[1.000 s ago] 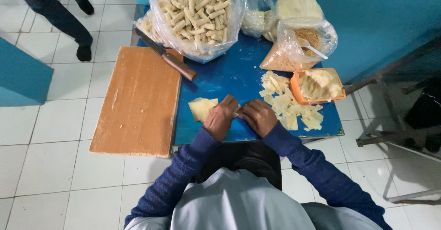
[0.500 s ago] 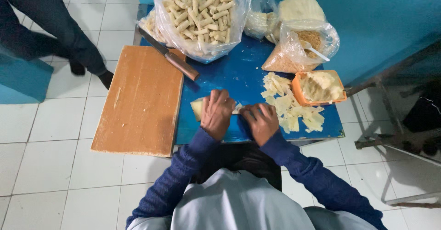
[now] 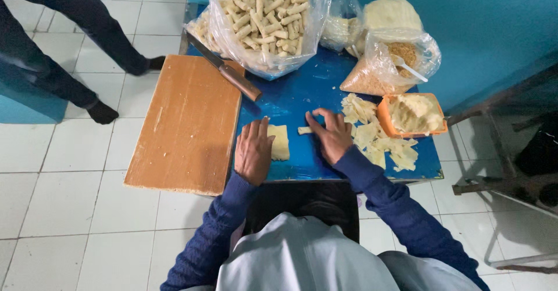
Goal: The person folds triangular dough wrappers on a blue table, pressing the edges together to enclose a filling, and occasionally scoops a brown powdery ingredient from a plastic bag with a spoon. Folded dough pieces are set on the table in a growing pile, with a bag of puffed snack pieces and a knife on a wooden board nearby.
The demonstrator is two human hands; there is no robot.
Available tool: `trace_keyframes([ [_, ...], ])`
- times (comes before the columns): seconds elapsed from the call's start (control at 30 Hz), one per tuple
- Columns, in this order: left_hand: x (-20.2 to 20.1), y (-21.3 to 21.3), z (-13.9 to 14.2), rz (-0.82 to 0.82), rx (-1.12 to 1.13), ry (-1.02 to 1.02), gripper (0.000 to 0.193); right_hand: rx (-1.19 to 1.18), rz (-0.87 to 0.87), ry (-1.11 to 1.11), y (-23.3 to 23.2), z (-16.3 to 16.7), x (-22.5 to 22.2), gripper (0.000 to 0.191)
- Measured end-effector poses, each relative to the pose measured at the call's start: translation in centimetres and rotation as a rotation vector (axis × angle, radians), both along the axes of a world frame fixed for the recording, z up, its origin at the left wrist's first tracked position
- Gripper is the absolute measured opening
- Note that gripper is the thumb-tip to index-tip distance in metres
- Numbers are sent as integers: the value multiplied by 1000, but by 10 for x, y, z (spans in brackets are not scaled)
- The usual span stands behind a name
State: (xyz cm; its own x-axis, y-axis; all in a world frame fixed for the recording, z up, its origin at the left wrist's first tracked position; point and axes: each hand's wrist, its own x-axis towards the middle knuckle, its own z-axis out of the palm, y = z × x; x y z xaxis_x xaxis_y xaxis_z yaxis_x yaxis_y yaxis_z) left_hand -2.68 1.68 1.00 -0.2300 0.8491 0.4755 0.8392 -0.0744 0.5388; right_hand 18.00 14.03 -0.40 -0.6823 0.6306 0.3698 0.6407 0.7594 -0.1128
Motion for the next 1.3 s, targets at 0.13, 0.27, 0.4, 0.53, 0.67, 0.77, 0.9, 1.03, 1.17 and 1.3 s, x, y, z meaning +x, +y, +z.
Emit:
trace_keyframes([
  [0.13, 0, 0, -3, 33, -60, 26, 56, -163, 167, 169, 14, 5, 3, 84],
  [0.27, -1, 5, -4, 58, -106, 36, 56, -151, 161, 203, 10, 4, 1, 83],
  [0.4, -3, 8, -8, 80, -158, 77, 53, -207, 152, 223, 9, 8, 4, 81],
  [0.53, -4, 3, -12, 20, -82, -47, 47, -250, 129, 286, 17, 12, 6, 83],
  [0.67, -4, 1, -11, 11, -74, -200, 43, -353, 169, 220, 16, 9, 8, 89],
  [0.77, -3, -2, -10, -17, -39, -267, 42, -790, 97, 288, 23, 11, 11, 85],
  [0.9, -3, -4, -11, -50, -34, -436, 39, -1260, 280, 568, 40, 23, 14, 70],
  [1.03, 0, -4, -11, -7, -43, -446, 38, -1368, 365, 557, 41, 45, 19, 63],
  [1.17, 4, -3, -11, 9, -2, -537, 37, -1269, 401, 587, 54, 88, -1, 52],
  [1.3, 8, 1, -15, -34, 31, -737, 36, -1007, 543, 890, 95, 140, -51, 52],
])
